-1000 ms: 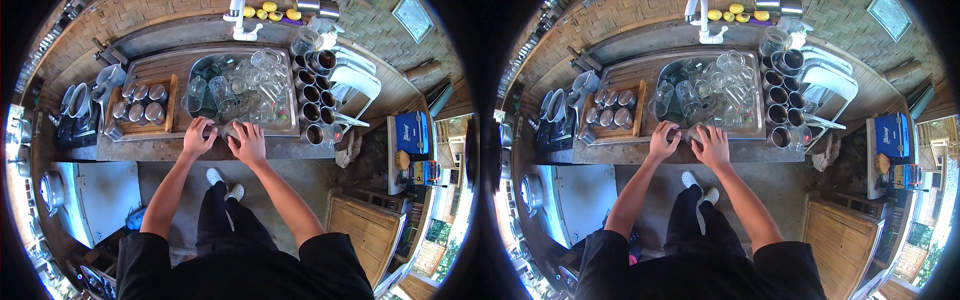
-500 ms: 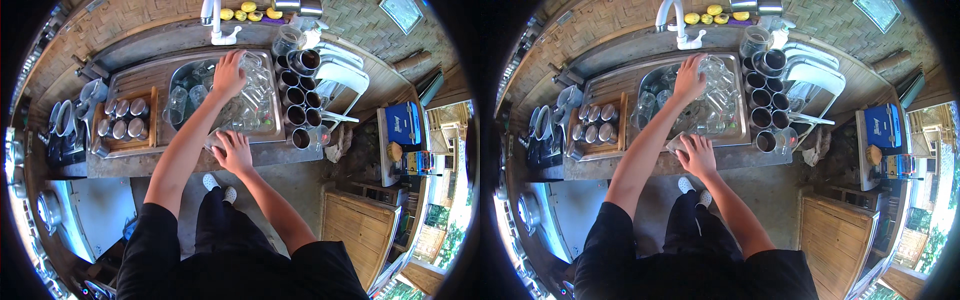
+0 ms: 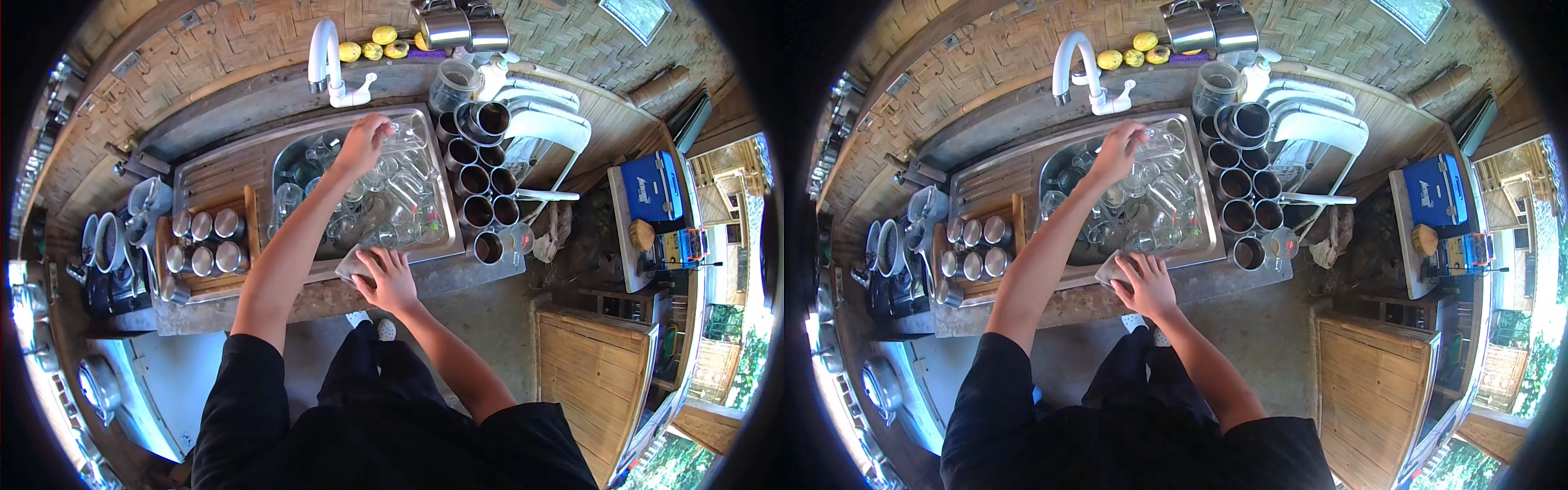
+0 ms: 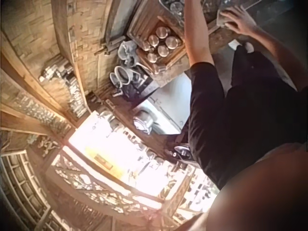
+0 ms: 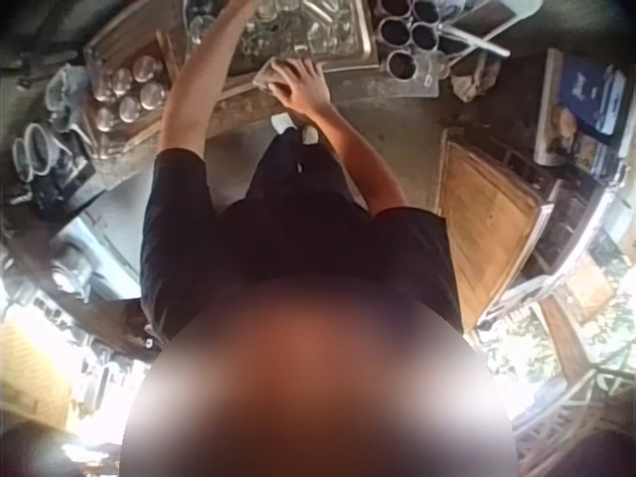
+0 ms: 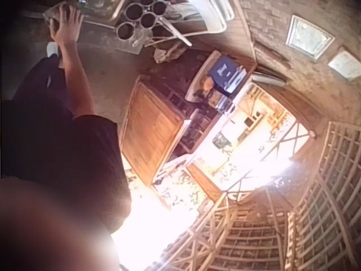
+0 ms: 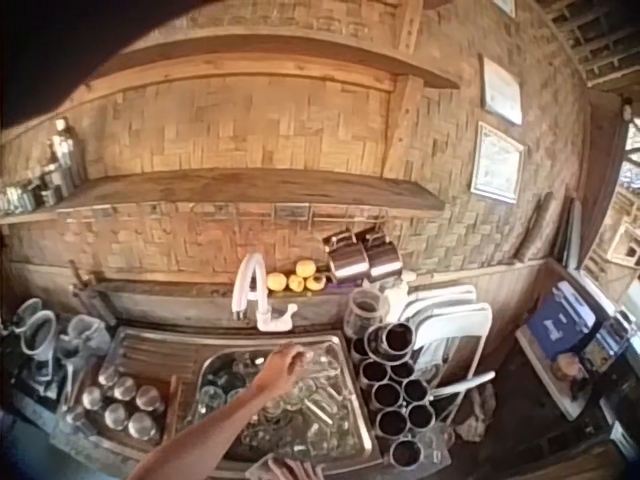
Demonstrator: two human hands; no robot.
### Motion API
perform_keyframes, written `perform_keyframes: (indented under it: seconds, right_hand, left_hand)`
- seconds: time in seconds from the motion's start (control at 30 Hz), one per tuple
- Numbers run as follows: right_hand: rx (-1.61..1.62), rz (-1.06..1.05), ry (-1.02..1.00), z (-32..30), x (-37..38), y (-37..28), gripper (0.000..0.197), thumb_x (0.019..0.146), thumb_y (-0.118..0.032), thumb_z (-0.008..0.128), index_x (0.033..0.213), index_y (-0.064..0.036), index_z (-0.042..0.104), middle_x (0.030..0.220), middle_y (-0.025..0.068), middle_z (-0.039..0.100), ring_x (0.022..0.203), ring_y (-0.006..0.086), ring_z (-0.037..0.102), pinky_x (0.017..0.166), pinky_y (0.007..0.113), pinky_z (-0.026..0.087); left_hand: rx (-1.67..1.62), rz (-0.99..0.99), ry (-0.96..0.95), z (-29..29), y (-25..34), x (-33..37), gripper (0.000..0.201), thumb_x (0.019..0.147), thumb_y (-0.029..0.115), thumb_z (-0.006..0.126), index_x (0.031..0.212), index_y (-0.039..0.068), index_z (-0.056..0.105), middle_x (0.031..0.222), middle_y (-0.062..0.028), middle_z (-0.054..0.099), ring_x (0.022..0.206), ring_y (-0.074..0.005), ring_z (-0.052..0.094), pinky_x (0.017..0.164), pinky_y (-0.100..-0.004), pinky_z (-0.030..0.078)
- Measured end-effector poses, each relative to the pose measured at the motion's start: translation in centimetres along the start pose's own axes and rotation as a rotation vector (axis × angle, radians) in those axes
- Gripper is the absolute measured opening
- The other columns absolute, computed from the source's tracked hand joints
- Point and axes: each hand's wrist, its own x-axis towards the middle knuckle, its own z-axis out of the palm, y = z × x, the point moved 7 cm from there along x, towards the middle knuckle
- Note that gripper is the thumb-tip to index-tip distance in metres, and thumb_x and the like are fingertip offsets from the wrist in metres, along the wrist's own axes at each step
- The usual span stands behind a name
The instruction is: The recorder dries glass cups with a cloth and places them on a wooden shelf.
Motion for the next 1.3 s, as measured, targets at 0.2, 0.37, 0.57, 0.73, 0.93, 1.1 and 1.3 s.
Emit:
perform_keyframes:
  seconds: [0.2, 0.37, 0.57, 0.73, 0.93, 1.1, 1.3]
  right_hand:
    - [-0.016, 0.015, -0.004, -0.3, -0.2, 0.5, 0.053, 0.086, -0.035, 0.070, 0.132, -0.0122, 0.057, 0.121, 0.0112, 0.054, 0.110, 0.0318, 0.053, 0.094, 0.046, 0.042]
    - [-0.014, -0.018, 0.023, 0.2, 0.1, -0.3, 0.051, 0.087, -0.036, 0.070, 0.131, -0.0130, 0.058, 0.120, 0.0107, 0.055, 0.109, 0.0312, 0.054, 0.093, 0.046, 0.042]
    - [-0.031, -0.016, 0.044, 0.4, -0.6, -0.2, 0.048, 0.090, -0.032, 0.068, 0.131, -0.0120, 0.058, 0.124, 0.0111, 0.056, 0.110, 0.0317, 0.055, 0.093, 0.046, 0.042]
    - [-0.017, -0.060, 0.069, 0.3, -1.0, -0.4, 0.042, 0.092, -0.025, 0.066, 0.130, -0.0106, 0.057, 0.129, 0.0115, 0.057, 0.112, 0.0315, 0.056, 0.094, 0.046, 0.042]
    - [0.181, 0.057, 0.220, -1.4, -0.9, 0.3, 0.034, 0.093, -0.012, 0.060, 0.126, -0.0041, 0.058, 0.121, 0.0138, 0.065, 0.107, 0.0327, 0.061, 0.093, 0.043, 0.043]
    - [0.847, 0.677, 0.227, 1.0, -2.0, 2.7, 0.029, 0.105, -0.024, 0.049, 0.122, -0.0023, 0.060, 0.113, 0.0075, 0.068, 0.099, 0.0209, 0.065, 0.082, 0.036, 0.051]
    - [1.787, 1.034, 0.266, 3.5, -2.6, 1.7, 0.032, 0.104, -0.032, 0.046, 0.123, -0.0095, 0.059, 0.113, 0.0048, 0.067, 0.094, 0.0205, 0.064, 0.072, 0.038, 0.051]
  left_hand:
    - [-0.104, -0.299, 0.182, -3.8, 4.0, -4.1, 0.014, 0.102, 0.013, 0.056, 0.103, 0.000, 0.059, 0.081, -0.0034, 0.061, 0.072, -0.0079, 0.050, 0.065, -0.0259, 0.043]
    - [-0.244, -0.455, 0.447, -8.2, 4.9, -10.1, 0.026, 0.104, 0.028, 0.053, 0.098, 0.003, 0.059, 0.075, 0.0037, 0.049, 0.067, -0.0055, 0.040, 0.060, -0.0236, 0.034]
    - [-0.578, -0.509, 0.644, -11.1, 6.7, -16.0, 0.025, 0.104, 0.030, 0.056, 0.094, 0.007, 0.060, 0.073, 0.0084, 0.044, 0.063, -0.0015, 0.037, 0.055, -0.0212, 0.029]
    - [-0.564, -0.549, 0.728, -14.9, 9.3, -20.3, 0.024, 0.103, 0.028, 0.057, 0.093, 0.006, 0.059, 0.073, 0.0081, 0.045, 0.063, -0.0016, 0.037, 0.055, -0.0215, 0.030]
    - [-0.519, -0.585, 0.747, -16.2, 9.5, -26.3, 0.024, 0.103, 0.026, 0.058, 0.093, 0.005, 0.058, 0.078, 0.0059, 0.047, 0.066, -0.0027, 0.038, 0.058, -0.0210, 0.030]
    - [-0.515, -0.658, 0.776, -15.4, 9.6, -28.9, 0.027, 0.103, 0.031, 0.059, 0.095, 0.006, 0.058, 0.074, 0.0063, 0.045, 0.063, -0.0027, 0.037, 0.056, -0.0211, 0.029]
    - [-0.489, -0.670, 0.747, -14.6, 10.2, -29.2, 0.026, 0.103, 0.030, 0.058, 0.099, 0.004, 0.060, 0.075, 0.0062, 0.048, 0.066, -0.0033, 0.039, 0.059, -0.0210, 0.030]
